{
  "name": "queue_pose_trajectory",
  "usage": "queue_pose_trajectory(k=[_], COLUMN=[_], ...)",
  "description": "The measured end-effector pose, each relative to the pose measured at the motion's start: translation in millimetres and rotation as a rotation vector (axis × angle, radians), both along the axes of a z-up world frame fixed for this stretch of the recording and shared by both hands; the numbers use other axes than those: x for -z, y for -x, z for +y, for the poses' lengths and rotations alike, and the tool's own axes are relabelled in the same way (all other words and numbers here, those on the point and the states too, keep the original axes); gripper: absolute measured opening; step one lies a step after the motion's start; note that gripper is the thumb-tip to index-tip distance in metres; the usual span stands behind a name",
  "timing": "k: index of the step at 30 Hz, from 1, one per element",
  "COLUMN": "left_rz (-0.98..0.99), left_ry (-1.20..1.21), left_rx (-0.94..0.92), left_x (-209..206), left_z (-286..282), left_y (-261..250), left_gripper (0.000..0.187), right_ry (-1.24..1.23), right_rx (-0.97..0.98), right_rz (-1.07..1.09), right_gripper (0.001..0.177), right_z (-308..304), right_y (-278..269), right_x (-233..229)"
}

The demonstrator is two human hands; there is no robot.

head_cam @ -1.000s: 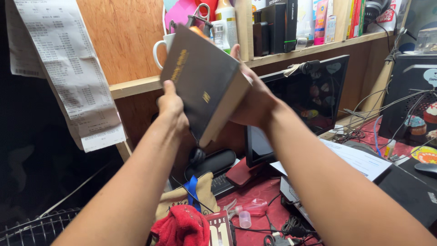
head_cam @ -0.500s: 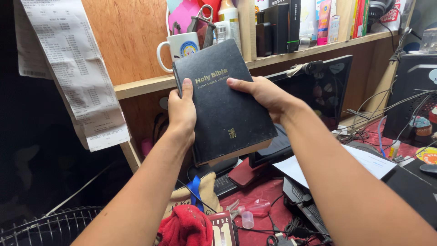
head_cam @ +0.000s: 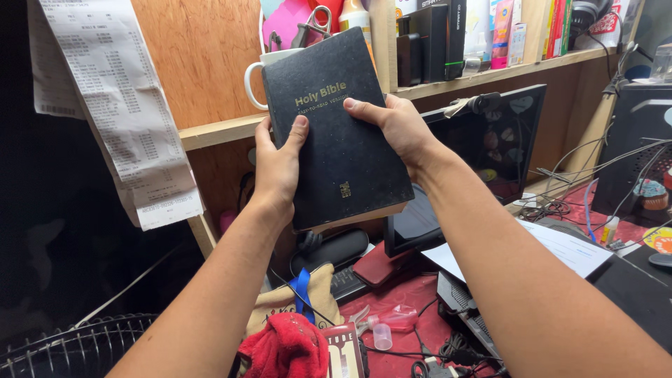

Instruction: The person places small bottles, a mug with a Philippine flag, and two books onto a wooden shelf above a desk. They adjust the positions of the items to fit them neatly on the shelf.

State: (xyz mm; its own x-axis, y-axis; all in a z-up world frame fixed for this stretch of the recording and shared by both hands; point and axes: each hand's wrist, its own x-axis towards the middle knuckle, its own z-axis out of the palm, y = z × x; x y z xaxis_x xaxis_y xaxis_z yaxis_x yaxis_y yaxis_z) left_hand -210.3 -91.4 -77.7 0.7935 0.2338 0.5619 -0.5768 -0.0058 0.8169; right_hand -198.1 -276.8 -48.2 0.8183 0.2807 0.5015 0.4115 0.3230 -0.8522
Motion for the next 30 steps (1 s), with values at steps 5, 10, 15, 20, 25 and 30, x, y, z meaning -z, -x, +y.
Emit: queue_pose_trajectory(k=[5, 10, 15, 20, 25, 30], left_rz=[-0.001, -0.030, 0.073, 0.095, 0.272, 0.444], left_ry=[0.017, 0.067, 0.133, 0.206, 0.005, -0.125], left_rx=[0.148, 0.696, 0.734, 0.818, 0.375, 0.380], left_x=[-5.1, 1.5, 17.2, 23.3, 6.1, -6.7], left_z=[10.1, 35.4, 12.1, -6.5, -13.8, -9.4], left_y=[1.7, 6.6, -22.6, -10.1, 15.9, 27.1], left_gripper=[0.085, 0.084, 0.067, 0.058, 0.057, 0.078], right_ry=[-0.018, -0.045, -0.046, -0.105, -0.071, -0.101], right_rx=[-0.022, -0.012, 0.069, -0.416, -0.625, -0.786], right_rz=[-0.010, 0.078, 0.219, 0.283, 0.376, 0.353], right_gripper=[0.045, 0.071, 0.076, 0.061, 0.051, 0.044], right_z=[-2.2, 0.8, 44.1, 65.2, 60.6, 50.2], right_y=[-3.1, -19.7, -54.8, -72.5, -62.1, -56.0], right_x=[1.3, 16.4, 45.9, 68.4, 86.9, 99.8])
